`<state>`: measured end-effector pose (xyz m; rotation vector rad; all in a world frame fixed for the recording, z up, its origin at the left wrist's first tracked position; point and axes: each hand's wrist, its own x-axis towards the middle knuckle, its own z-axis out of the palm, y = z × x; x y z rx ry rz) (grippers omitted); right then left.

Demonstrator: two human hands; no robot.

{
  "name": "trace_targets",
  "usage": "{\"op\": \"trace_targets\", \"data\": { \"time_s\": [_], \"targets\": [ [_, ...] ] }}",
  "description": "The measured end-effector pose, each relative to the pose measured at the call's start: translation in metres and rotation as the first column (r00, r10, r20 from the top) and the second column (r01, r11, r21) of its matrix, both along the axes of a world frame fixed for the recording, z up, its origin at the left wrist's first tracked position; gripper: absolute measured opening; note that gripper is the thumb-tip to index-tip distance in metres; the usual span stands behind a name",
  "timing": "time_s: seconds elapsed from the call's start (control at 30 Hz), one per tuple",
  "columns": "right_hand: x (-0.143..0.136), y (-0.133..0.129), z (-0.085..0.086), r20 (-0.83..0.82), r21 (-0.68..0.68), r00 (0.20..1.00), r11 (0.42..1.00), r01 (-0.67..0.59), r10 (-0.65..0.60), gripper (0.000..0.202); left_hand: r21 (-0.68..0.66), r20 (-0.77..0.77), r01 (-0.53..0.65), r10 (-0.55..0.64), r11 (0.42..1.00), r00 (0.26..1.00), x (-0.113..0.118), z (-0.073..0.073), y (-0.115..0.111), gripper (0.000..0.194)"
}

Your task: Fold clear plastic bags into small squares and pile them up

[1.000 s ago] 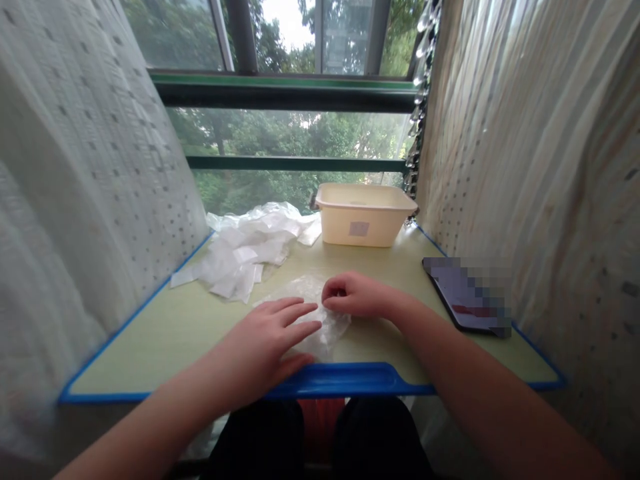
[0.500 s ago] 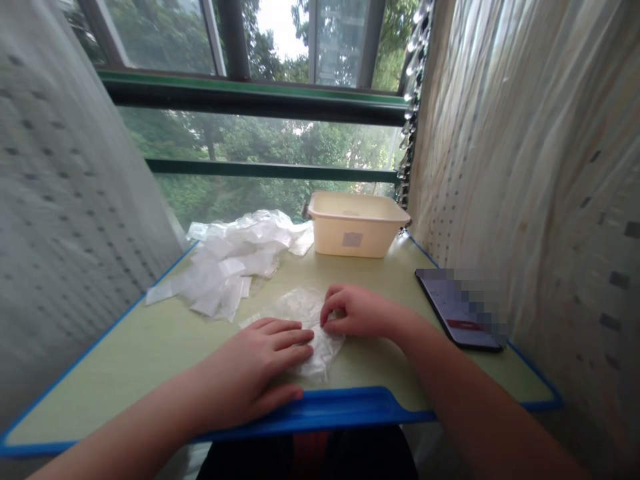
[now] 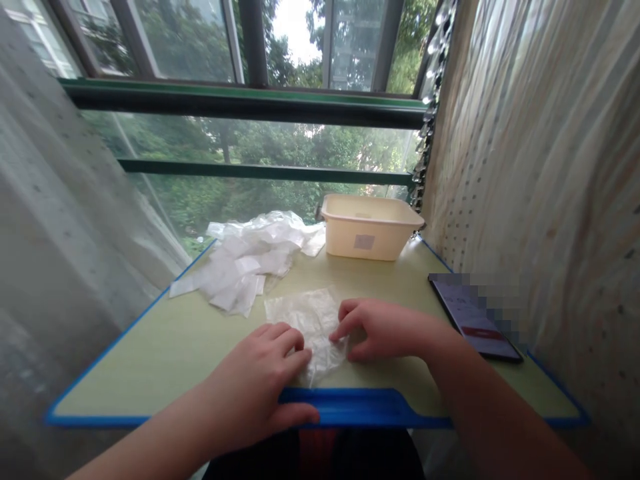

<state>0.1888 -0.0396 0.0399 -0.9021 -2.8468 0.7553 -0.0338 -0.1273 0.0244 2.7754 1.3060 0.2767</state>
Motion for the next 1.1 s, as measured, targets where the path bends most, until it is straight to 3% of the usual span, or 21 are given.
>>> {"op": "trace_targets", "data": {
  "time_s": [0.13, 0.33, 0.5, 0.63, 0.8, 0.9, 1.1],
  "targets": [
    [-0.001, -0.004, 0.0, -0.004, 0.016, 1.0, 1.0, -0.014, 0.014, 0.029, 0.042, 0.022, -0.052, 0.051, 0.998, 0.998, 0.0, -0.007, -0.008, 0.039],
    [-0.002, -0.008, 0.0, -0.008, 0.042, 1.0, 0.999, -0.022, 0.022, 0.032, 0.106, 0.059, -0.008, 0.002, 0.994, 0.998, -0.004, -0.011, -0.008, 0.019],
    [-0.004, -0.009, 0.003, -0.047, 0.021, 0.998, 0.999, -0.032, 0.033, 0.019, 0.071, 0.207, -0.031, 0.016, 0.997, 0.978, -0.005, -0.009, 0.0, 0.023],
    [-0.006, -0.003, 0.002, -0.09, -0.033, 0.994, 0.997, -0.068, 0.065, 0.017, -0.072, 0.35, -0.168, 0.182, 0.983, 0.919, -0.005, -0.008, 0.004, 0.028],
    [-0.007, 0.012, -0.004, -0.083, -0.172, 0.996, 0.985, -0.027, 0.013, 0.022, -0.341, 0.431, -0.324, 0.453, 0.882, 0.781, -0.006, -0.001, 0.012, 0.027],
    [-0.005, 0.017, -0.006, -0.024, -0.252, 0.997, 0.966, 0.066, -0.074, 0.028, -0.378, 0.446, -0.357, 0.505, 0.854, 0.739, -0.008, -0.001, 0.019, 0.027],
    [-0.007, 0.018, -0.006, 0.016, -0.26, 0.992, 0.957, 0.126, -0.126, 0.025, -0.36, 0.428, -0.347, 0.483, 0.866, 0.763, -0.005, -0.004, 0.025, 0.025]
  ]
}}
